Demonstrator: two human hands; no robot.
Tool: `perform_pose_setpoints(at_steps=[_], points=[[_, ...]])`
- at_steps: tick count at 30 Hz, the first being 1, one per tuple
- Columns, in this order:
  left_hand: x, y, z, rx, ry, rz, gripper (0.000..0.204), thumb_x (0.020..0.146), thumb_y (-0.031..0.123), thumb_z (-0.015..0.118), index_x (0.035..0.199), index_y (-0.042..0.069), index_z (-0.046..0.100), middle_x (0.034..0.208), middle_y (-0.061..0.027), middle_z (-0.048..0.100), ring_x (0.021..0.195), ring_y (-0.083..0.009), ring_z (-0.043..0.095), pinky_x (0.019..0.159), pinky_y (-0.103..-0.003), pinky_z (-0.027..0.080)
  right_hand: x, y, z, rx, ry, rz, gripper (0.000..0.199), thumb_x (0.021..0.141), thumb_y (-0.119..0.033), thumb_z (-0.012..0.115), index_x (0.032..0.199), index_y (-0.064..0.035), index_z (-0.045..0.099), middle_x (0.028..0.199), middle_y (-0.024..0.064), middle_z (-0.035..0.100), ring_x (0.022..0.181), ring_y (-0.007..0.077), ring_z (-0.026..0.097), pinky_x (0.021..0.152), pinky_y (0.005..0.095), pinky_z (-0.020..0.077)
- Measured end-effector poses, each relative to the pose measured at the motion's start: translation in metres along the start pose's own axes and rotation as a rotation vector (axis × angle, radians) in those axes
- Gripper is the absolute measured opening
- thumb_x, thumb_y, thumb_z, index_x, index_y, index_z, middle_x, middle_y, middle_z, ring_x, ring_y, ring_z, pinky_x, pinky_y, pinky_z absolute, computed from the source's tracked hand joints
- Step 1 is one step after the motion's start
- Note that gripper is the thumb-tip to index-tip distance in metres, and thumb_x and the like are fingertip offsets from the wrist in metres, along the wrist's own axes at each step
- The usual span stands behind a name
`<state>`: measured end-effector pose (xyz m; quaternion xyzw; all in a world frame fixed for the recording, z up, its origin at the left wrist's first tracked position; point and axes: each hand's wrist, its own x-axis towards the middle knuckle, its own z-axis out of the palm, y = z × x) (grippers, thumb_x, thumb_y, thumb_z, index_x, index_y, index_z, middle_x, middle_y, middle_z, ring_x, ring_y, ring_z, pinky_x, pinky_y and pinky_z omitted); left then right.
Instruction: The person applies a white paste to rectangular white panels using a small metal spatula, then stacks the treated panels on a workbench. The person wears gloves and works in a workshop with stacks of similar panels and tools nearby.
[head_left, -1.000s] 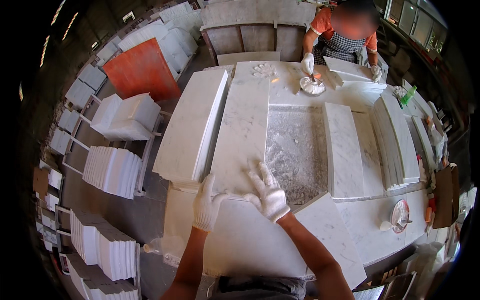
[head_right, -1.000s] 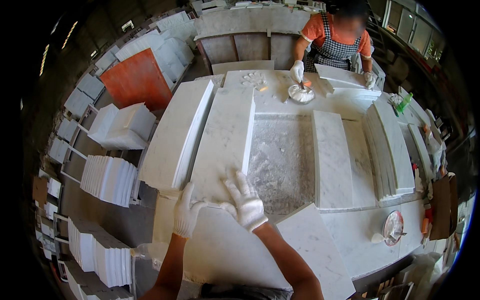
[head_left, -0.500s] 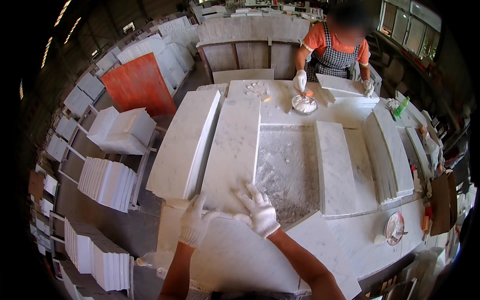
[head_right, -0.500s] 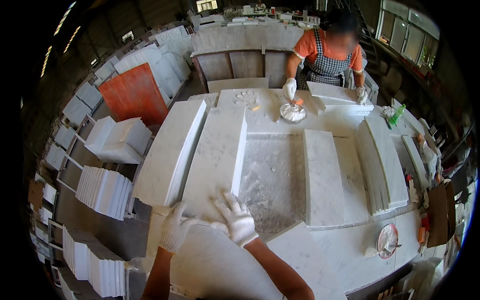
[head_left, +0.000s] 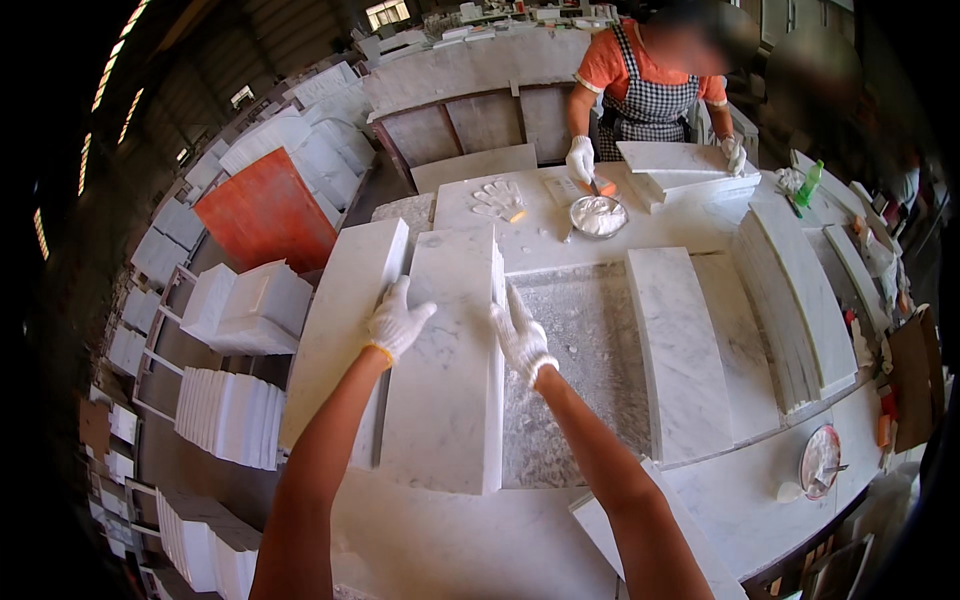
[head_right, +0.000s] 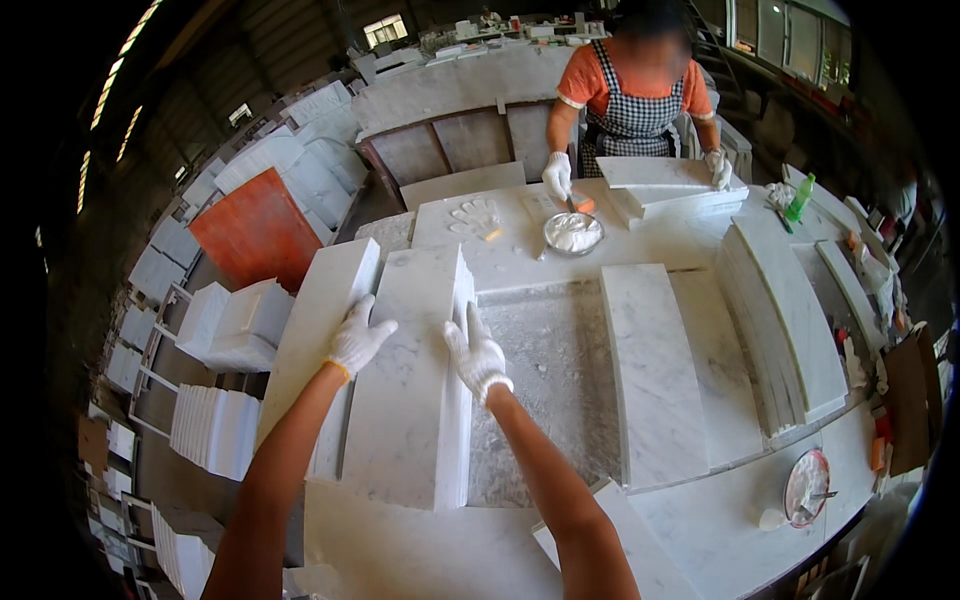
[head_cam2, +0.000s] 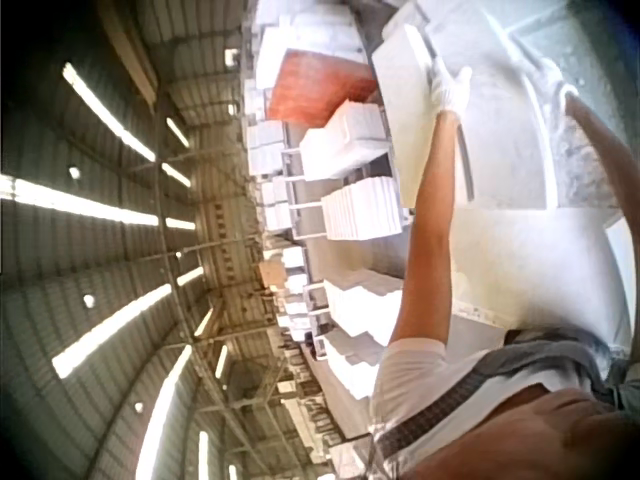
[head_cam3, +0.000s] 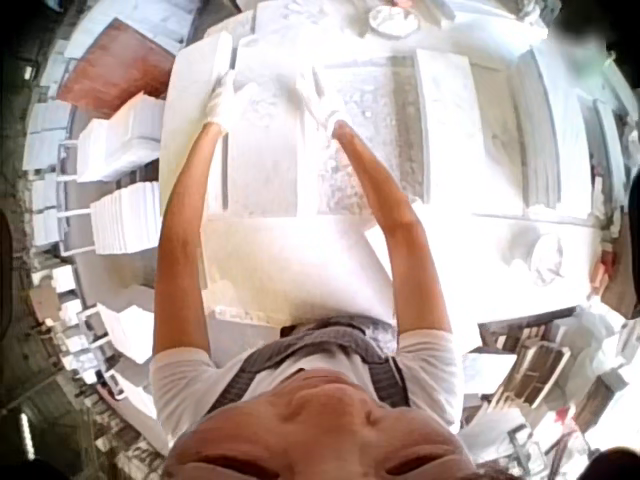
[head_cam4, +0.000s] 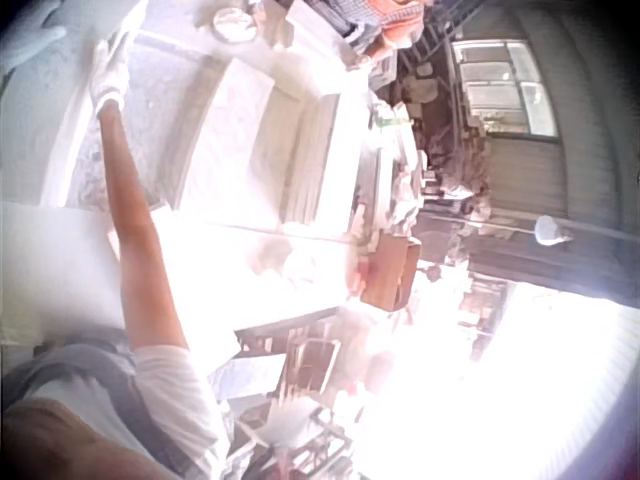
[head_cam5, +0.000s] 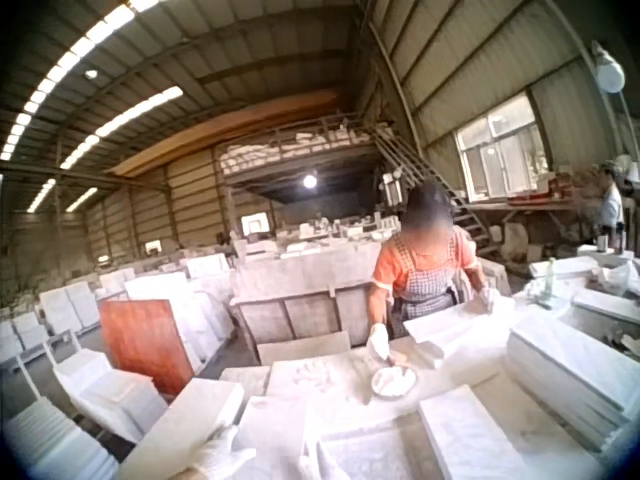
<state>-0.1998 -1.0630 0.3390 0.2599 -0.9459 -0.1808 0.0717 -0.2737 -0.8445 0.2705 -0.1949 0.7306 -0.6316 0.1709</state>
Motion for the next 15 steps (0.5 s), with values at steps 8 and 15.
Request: perform_pose_setpoints(at_steps=[8,15], points=[[0.061,0.007,0.018,-0.332,-0.086,-0.142,0.074,0.090,0.033,0.067,0.148,-0.003,0.040,0.152,-0.0207,0.045,0.141,-0.0298,0.042,0.115,-0.036,0.034,0.064,0.011,0.012,0.081,0.027,-0.006,0.075,0.097,-0.048,0.054,0.154,-0.0036,0.032,0.155,0.0227,0.038,0.145,0.0369,0.034,0.118,0.0388,0.0288],[0.062,-0.006,0.026,-0.590,-0.034,-0.188,0.050,0.095,0.018,0.059,0.139,-0.004,0.050,0.133,-0.0129,0.061,0.121,-0.0210,0.056,0.102,-0.033,0.044,0.065,0.011,0.028,-0.042,0.108,-0.054,0.071,0.099,-0.047,0.050,0.151,-0.0020,0.036,0.154,0.0235,0.038,0.143,0.0391,0.036,0.117,0.0405,0.0299]])
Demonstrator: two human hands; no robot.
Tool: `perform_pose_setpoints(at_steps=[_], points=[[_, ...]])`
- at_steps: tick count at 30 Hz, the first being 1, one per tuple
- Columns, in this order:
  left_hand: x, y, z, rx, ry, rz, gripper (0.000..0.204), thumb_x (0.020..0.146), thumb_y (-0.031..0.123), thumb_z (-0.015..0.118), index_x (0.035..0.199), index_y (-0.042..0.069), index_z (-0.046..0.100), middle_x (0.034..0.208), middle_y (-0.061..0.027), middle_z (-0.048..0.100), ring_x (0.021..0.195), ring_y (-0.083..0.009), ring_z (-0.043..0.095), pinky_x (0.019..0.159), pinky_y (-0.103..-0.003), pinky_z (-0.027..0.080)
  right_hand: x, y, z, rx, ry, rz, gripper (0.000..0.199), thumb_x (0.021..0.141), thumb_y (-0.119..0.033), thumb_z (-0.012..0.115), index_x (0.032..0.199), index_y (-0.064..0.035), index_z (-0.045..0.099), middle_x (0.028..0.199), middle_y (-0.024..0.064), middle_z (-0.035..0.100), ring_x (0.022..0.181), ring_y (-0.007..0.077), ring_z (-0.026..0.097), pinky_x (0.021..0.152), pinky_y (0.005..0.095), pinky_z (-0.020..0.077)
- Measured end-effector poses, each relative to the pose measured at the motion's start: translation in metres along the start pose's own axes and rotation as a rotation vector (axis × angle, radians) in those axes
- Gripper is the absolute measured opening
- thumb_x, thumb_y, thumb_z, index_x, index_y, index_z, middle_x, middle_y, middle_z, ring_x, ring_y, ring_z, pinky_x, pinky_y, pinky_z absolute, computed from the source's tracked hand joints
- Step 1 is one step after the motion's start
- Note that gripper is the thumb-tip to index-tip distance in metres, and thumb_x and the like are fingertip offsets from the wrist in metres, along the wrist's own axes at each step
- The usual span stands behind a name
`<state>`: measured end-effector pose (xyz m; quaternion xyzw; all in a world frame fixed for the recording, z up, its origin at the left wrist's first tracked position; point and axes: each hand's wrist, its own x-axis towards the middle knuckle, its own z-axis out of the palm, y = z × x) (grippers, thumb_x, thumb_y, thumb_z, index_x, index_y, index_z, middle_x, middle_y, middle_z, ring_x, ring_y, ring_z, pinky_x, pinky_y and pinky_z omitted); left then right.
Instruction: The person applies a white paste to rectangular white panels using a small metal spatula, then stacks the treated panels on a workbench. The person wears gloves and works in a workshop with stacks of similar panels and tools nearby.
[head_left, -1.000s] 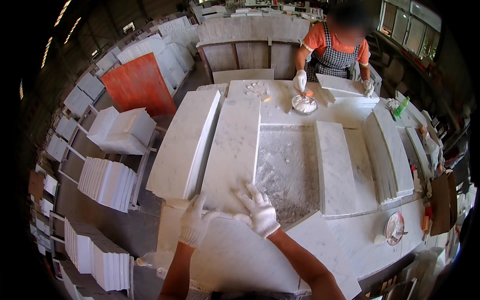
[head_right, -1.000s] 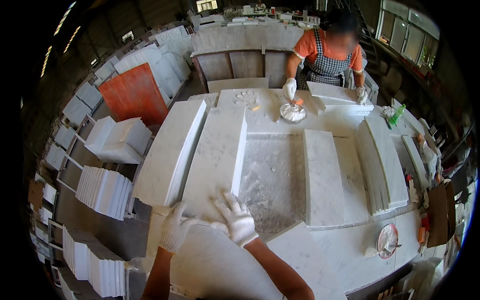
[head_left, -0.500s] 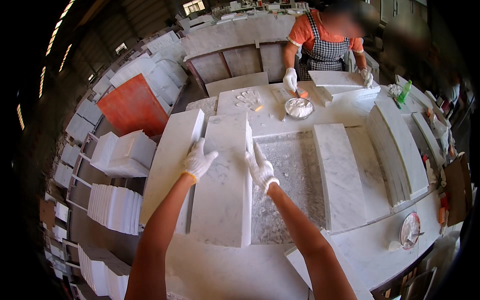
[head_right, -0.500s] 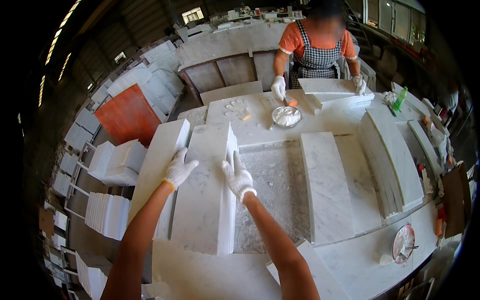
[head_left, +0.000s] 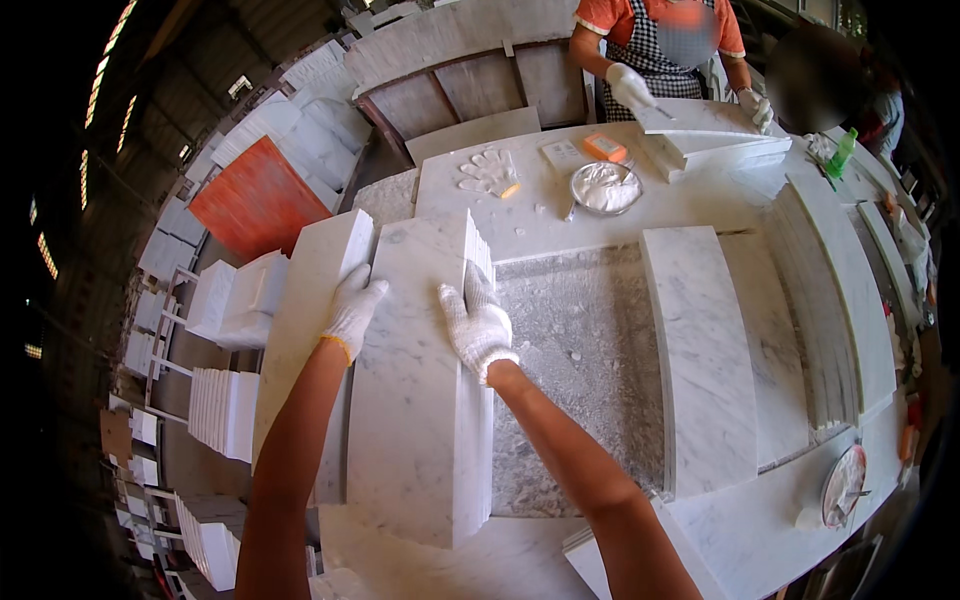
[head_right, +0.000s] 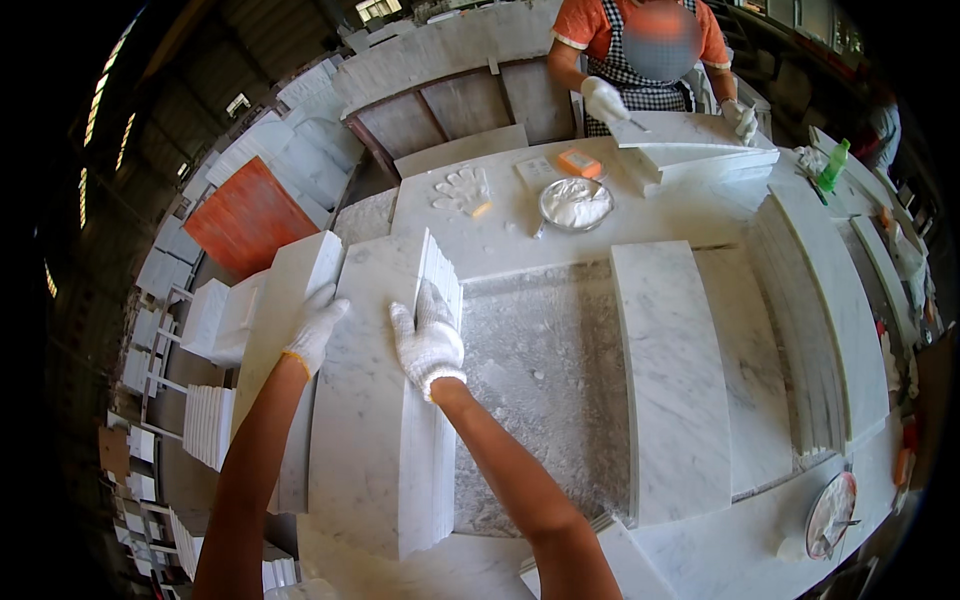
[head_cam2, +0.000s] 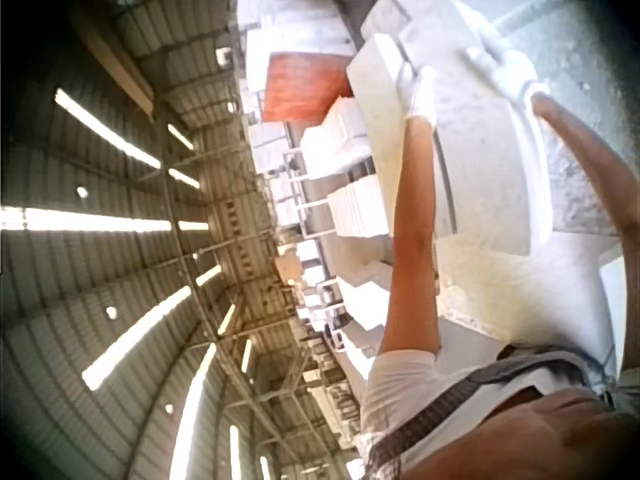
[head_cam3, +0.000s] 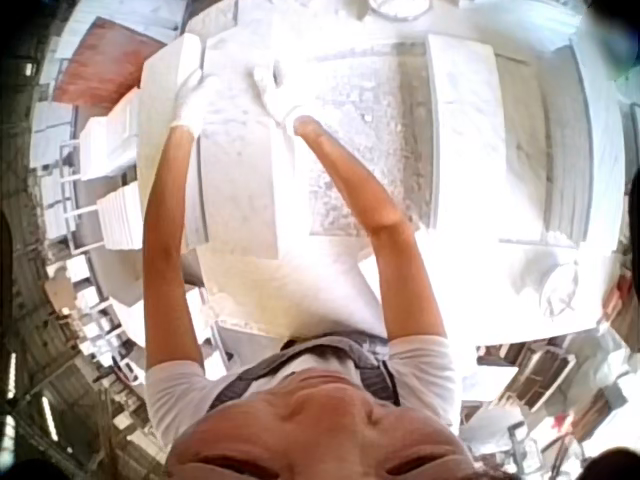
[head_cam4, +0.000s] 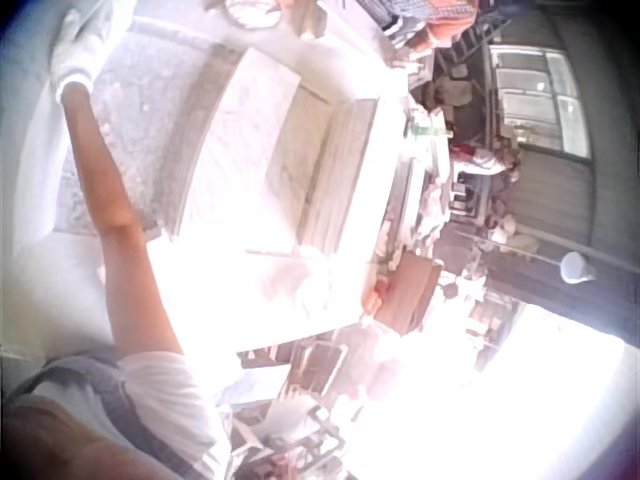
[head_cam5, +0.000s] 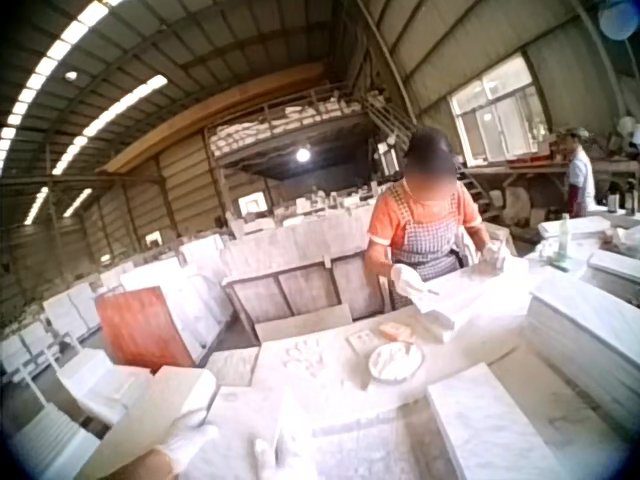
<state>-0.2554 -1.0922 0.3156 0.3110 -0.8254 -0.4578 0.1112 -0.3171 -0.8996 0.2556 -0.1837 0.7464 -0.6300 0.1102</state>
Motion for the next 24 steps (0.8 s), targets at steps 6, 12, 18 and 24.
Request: perform_pose_setpoints(at_steps=[6,12,18,24], points=[[-0.006,0.012,0.008,0.005,0.023,0.055,0.030,0.094,0.013,0.054,0.120,-0.002,0.060,0.111,-0.0070,0.063,0.102,-0.0151,0.057,0.091,-0.032,0.046,0.003,-0.007,0.000,-0.064,-0.035,0.060,0.074,0.100,-0.047,0.047,0.155,-0.0020,0.028,0.159,0.0237,0.030,0.147,0.0392,0.028,0.120,0.0407,0.0249],[-0.008,0.020,0.008,-0.040,-0.014,0.011,0.032,0.094,0.013,0.053,0.123,-0.001,0.060,0.114,-0.0064,0.064,0.106,-0.0153,0.057,0.094,-0.032,0.045,-0.001,0.004,0.004,0.107,-0.031,0.030,0.079,0.100,-0.049,0.048,0.157,-0.0008,0.021,0.161,0.0242,0.024,0.151,0.0371,0.021,0.122,0.0379,0.0194],[0.002,0.016,0.005,-0.162,-0.100,-0.057,0.038,0.096,0.018,0.058,0.129,0.001,0.060,0.123,-0.0067,0.064,0.115,-0.0173,0.057,0.100,-0.033,0.044,-0.001,0.006,0.006,0.346,-0.005,0.067,0.078,0.101,-0.047,0.050,0.155,0.0028,0.025,0.163,0.0225,0.023,0.152,0.0338,0.018,0.123,0.0352,0.0156],[0.022,0.020,0.007,-0.209,-0.098,-0.177,0.039,0.095,0.018,0.060,0.130,0.002,0.060,0.122,-0.0067,0.065,0.112,-0.0173,0.059,0.097,-0.033,0.046,0.036,0.012,0.006,0.420,0.032,0.053,0.075,0.101,-0.045,0.050,0.153,0.0048,0.030,0.162,0.0220,0.025,0.154,0.0316,0.014,0.123,0.0361,0.0117]])
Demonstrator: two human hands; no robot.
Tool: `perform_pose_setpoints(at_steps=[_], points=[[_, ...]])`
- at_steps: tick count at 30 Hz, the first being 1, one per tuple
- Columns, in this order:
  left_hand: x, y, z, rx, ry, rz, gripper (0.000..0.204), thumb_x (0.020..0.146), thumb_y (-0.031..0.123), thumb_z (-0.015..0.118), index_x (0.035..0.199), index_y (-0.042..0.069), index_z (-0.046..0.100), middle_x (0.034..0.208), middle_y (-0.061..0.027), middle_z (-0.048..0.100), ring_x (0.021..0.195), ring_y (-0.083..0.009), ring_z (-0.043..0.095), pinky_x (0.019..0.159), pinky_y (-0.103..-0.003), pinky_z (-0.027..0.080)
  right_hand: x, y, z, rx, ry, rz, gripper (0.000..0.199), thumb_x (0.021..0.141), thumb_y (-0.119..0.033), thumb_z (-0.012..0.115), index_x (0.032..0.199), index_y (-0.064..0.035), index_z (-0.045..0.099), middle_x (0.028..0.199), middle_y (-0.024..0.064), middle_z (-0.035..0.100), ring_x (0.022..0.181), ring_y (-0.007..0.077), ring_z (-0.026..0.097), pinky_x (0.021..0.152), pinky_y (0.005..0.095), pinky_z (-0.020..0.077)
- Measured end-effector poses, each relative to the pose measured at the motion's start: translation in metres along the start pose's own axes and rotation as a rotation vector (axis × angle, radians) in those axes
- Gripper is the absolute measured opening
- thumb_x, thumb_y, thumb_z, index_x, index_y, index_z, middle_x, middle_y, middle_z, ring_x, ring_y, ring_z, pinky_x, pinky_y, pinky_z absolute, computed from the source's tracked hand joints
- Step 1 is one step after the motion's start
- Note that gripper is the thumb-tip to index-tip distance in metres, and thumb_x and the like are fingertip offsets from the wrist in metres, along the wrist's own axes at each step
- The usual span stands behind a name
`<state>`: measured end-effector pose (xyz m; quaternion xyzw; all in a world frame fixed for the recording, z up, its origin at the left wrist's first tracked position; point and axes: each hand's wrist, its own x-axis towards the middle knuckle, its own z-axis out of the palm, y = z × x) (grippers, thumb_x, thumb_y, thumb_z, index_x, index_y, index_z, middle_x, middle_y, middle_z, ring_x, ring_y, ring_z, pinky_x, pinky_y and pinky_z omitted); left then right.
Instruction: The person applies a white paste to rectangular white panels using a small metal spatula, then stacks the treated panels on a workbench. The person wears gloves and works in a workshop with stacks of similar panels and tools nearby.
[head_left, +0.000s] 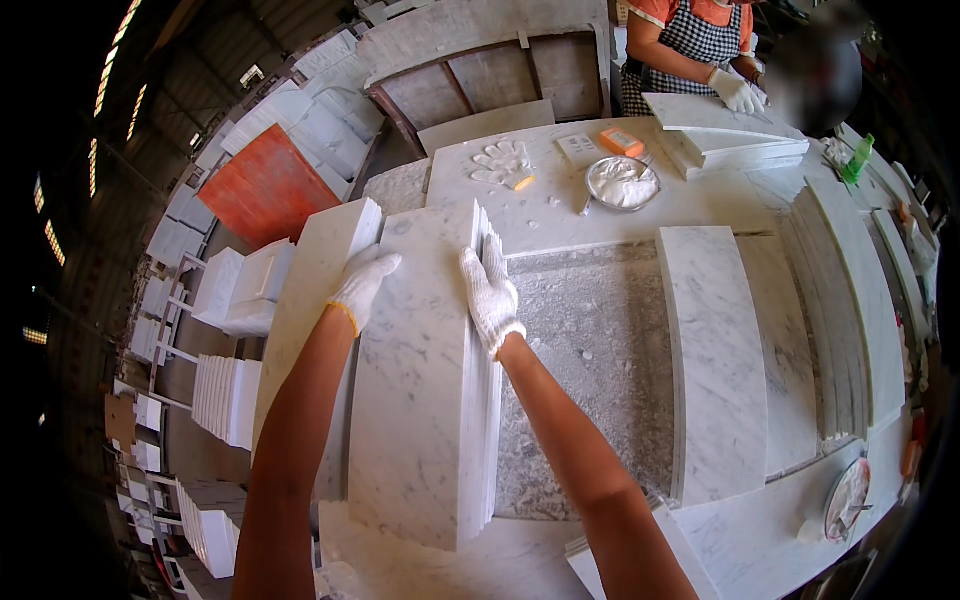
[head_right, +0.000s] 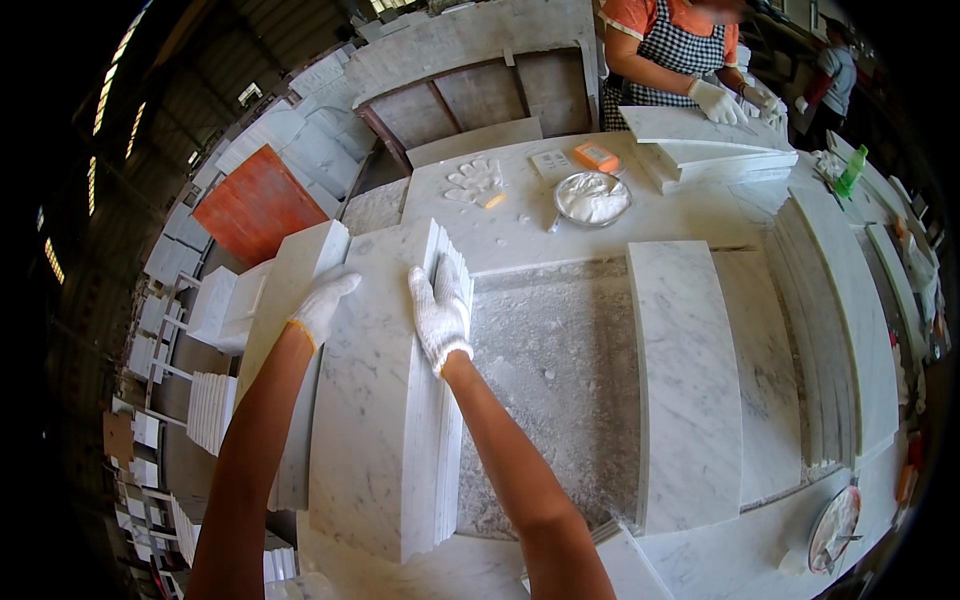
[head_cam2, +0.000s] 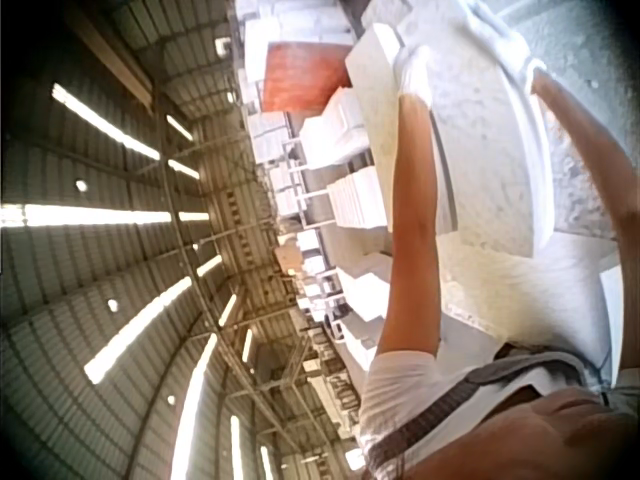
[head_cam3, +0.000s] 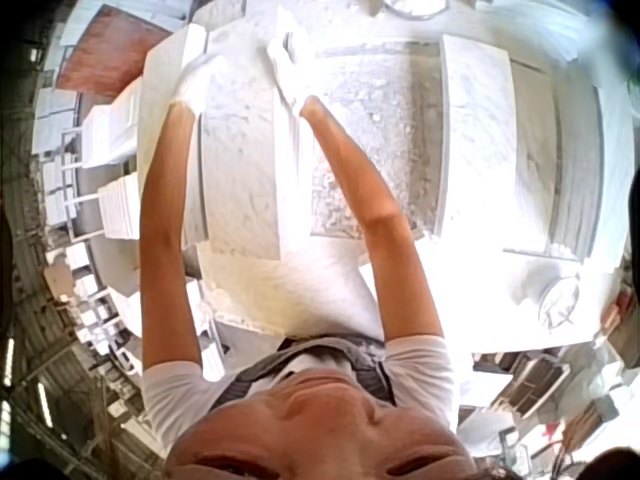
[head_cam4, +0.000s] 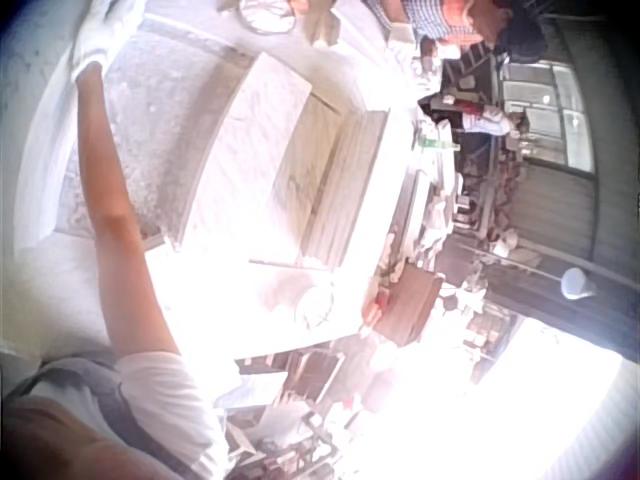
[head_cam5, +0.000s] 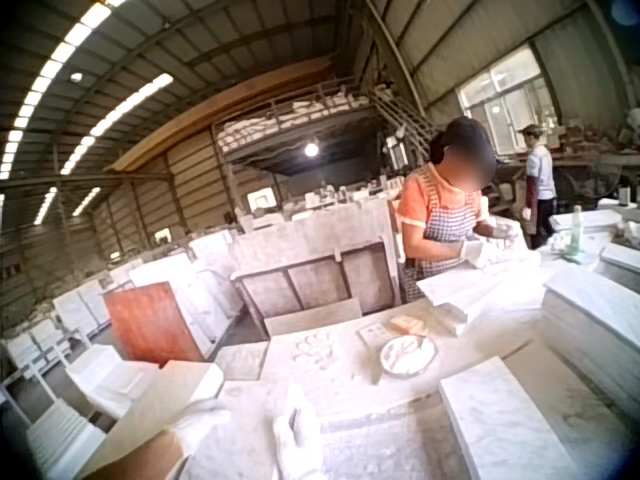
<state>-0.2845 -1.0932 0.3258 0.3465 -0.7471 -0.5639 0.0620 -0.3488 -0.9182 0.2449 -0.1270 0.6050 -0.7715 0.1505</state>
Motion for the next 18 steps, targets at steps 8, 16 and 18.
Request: perform_pose_setpoints(at_steps=[8,16,18], points=[[-0.005,-0.003,0.005,0.029,0.031,0.148,0.032,0.096,0.014,0.059,0.124,0.000,0.065,0.111,-0.0033,0.068,0.102,-0.0142,0.061,0.092,-0.031,0.049,0.015,0.011,0.003,-0.135,-0.032,-0.013,0.071,0.101,-0.039,0.054,0.157,-0.0060,0.027,0.165,0.0126,0.023,0.153,0.0254,0.019,0.122,0.0314,0.0175],[0.008,-0.011,0.006,0.165,0.043,0.191,0.035,0.096,0.019,0.058,0.124,-0.001,0.063,0.112,-0.0077,0.068,0.103,-0.0165,0.061,0.091,-0.032,0.049,0.011,0.004,-0.006,-0.082,-0.059,-0.006,0.077,0.100,-0.046,0.051,0.155,0.0023,0.027,0.164,0.0215,0.020,0.154,0.0333,0.010,0.124,0.0363,0.0095],[0.023,-0.020,0.002,0.416,0.120,0.281,0.042,0.095,0.025,0.058,0.127,-0.002,0.060,0.117,-0.0135,0.068,0.108,-0.0236,0.063,0.095,-0.035,0.048,-0.001,-0.003,-0.007,-0.113,-0.055,-0.033,0.078,0.101,-0.047,0.050,0.155,0.0023,0.025,0.164,0.0221,0.020,0.154,0.0339,0.012,0.124,0.0366,0.0107]])
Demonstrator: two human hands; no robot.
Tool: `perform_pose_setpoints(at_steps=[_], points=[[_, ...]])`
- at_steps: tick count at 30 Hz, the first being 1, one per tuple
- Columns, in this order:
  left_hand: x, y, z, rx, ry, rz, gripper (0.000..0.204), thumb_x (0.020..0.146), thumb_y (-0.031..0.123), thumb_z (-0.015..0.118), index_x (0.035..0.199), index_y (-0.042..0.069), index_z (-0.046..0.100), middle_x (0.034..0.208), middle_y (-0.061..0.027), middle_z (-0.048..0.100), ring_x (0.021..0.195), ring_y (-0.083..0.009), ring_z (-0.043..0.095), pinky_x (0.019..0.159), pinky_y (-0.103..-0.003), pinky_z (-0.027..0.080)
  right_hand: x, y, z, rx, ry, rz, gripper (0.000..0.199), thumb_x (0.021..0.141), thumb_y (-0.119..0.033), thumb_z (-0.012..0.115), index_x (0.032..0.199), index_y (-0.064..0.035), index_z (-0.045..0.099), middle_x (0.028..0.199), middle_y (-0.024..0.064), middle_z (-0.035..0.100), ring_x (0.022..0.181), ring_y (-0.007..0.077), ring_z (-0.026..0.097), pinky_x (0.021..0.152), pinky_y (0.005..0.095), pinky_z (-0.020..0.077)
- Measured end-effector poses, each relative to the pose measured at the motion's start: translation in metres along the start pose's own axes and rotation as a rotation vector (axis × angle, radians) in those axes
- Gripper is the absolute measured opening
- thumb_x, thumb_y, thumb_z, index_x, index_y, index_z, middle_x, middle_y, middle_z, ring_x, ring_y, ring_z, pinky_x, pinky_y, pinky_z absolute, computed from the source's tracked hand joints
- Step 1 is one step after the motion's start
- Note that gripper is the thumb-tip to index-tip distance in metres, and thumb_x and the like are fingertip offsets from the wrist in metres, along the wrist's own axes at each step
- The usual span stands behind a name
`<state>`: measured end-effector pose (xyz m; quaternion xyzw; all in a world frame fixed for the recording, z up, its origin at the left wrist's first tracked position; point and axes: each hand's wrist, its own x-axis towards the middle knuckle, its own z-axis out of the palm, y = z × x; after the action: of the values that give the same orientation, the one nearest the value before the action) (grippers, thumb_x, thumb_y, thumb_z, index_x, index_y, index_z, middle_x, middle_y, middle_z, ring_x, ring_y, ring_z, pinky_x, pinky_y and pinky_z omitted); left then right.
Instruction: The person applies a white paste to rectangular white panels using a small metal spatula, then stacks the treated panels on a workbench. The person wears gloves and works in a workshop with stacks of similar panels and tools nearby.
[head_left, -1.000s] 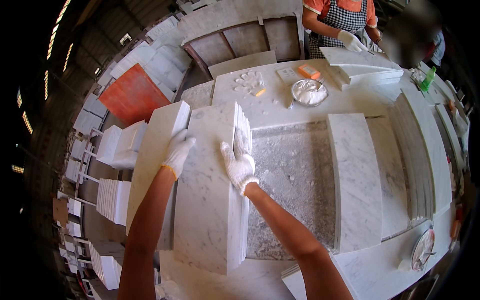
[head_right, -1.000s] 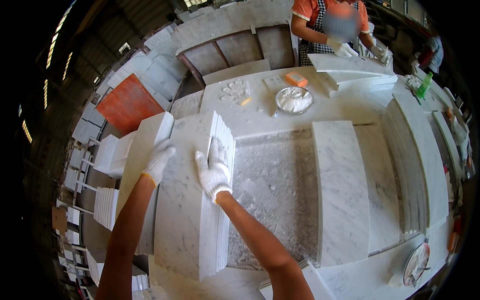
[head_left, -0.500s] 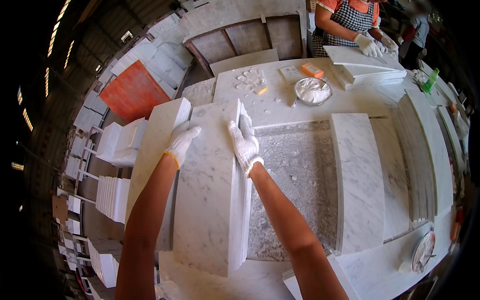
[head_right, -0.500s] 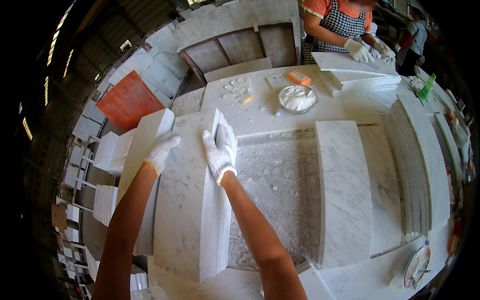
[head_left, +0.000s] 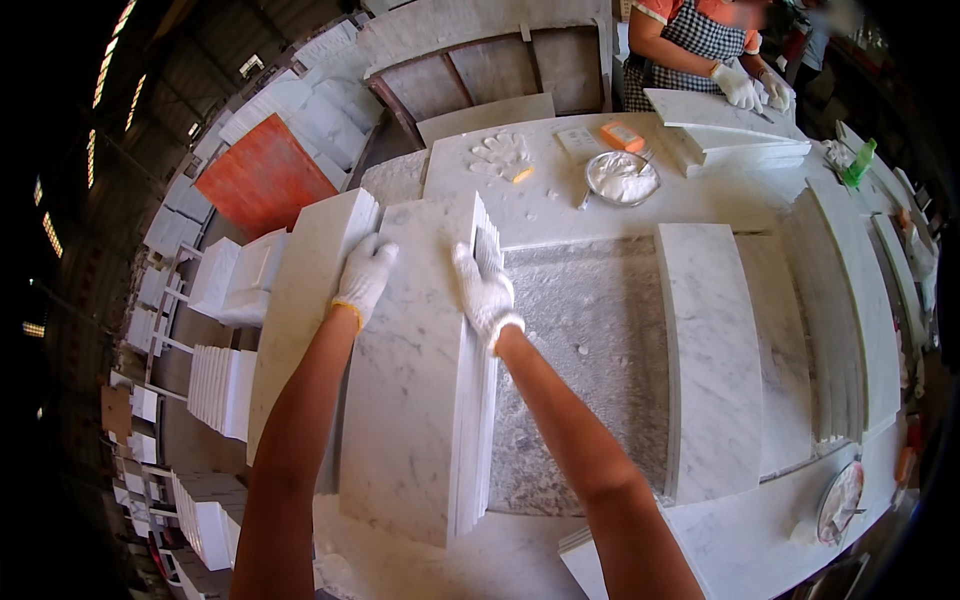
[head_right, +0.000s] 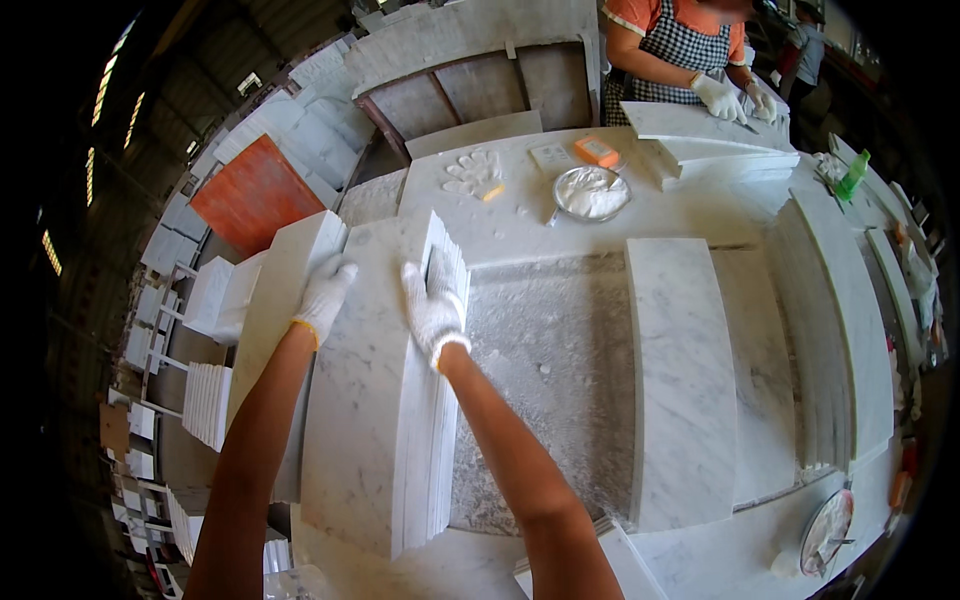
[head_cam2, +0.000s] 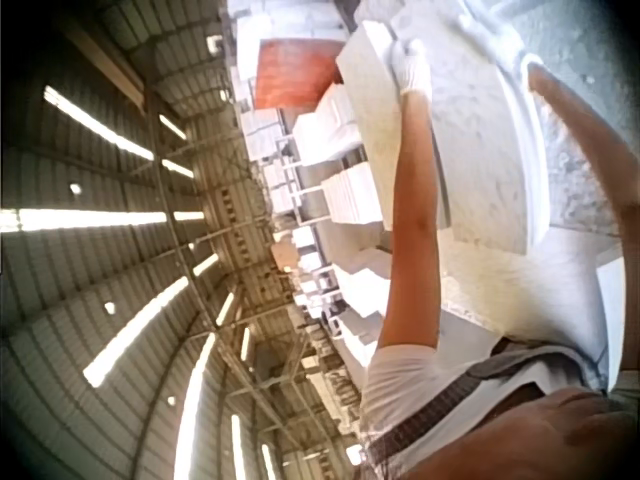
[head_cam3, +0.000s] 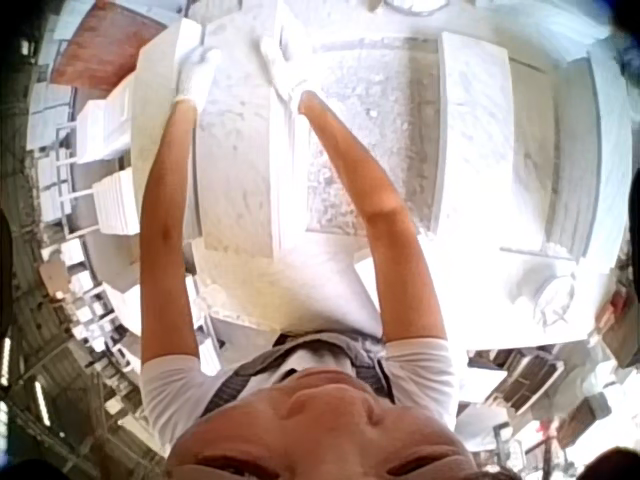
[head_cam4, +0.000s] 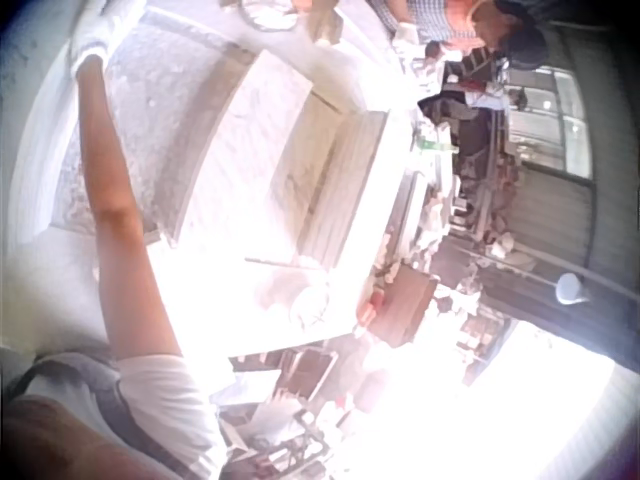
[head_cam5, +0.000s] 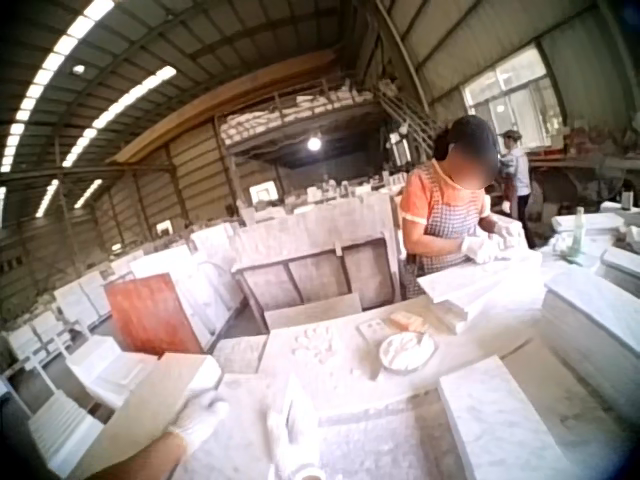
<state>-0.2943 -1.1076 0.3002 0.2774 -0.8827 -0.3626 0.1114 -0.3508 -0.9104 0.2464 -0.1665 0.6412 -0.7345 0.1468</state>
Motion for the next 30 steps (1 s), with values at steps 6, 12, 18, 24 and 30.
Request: perform_pose_setpoints(at_steps=[6,12,18,24,30], points=[[-0.032,-0.014,-0.009,0.329,0.054,-0.012,0.067,0.094,0.040,0.057,0.147,0.001,0.041,0.143,-0.0277,0.051,0.133,-0.0424,0.047,0.110,-0.044,0.038,-0.112,-0.020,-0.002,0.043,-0.077,0.051,0.076,0.103,-0.041,0.047,0.157,0.0046,0.016,0.163,0.0256,0.019,0.152,0.0371,0.016,0.123,0.0381,0.0142],[-0.114,-0.018,-0.021,0.294,0.060,-0.014,0.073,0.093,0.039,0.060,0.150,0.000,0.036,0.146,-0.0281,0.047,0.135,-0.0399,0.046,0.113,-0.043,0.036,-0.175,-0.010,0.003,-0.061,-0.133,-0.002,0.076,0.104,-0.036,0.045,0.156,0.0081,0.012,0.163,0.0277,0.016,0.153,0.0387,0.013,0.123,0.0384,0.0132],[-0.118,-0.025,-0.013,0.262,0.135,-0.009,0.067,0.093,0.037,0.060,0.143,-0.005,0.045,0.141,-0.0288,0.052,0.132,-0.0401,0.049,0.110,-0.043,0.039,-0.181,-0.027,0.010,-0.235,-0.116,0.023,0.078,0.103,-0.038,0.045,0.156,0.0071,0.010,0.162,0.0294,0.015,0.151,0.0415,0.015,0.123,0.0391,0.0158],[-0.112,-0.051,-0.012,0.262,0.162,-0.001,0.065,0.094,0.040,0.058,0.141,-0.004,0.047,0.140,-0.0282,0.053,0.131,-0.0407,0.051,0.109,-0.044,0.040,-0.183,-0.039,0.010,-0.357,-0.172,0.132,0.077,0.102,-0.041,0.045,0.157,0.0037,0.014,0.162,0.0279,0.017,0.149,0.0407,0.021,0.121,0.0391,0.0217],[-0.149,-0.010,-0.006,0.413,0.236,-0.032,0.059,0.100,0.039,0.051,0.144,0.000,0.045,0.143,-0.0243,0.051,0.132,-0.0402,0.048,0.110,-0.042,0.039,-0.201,-0.043,0.003,-0.341,-0.100,0.029,0.073,0.102,-0.043,0.043,0.158,-0.0036,0.018,0.161,0.0245,0.024,0.147,0.0403,0.028,0.120,0.0398,0.0262]])
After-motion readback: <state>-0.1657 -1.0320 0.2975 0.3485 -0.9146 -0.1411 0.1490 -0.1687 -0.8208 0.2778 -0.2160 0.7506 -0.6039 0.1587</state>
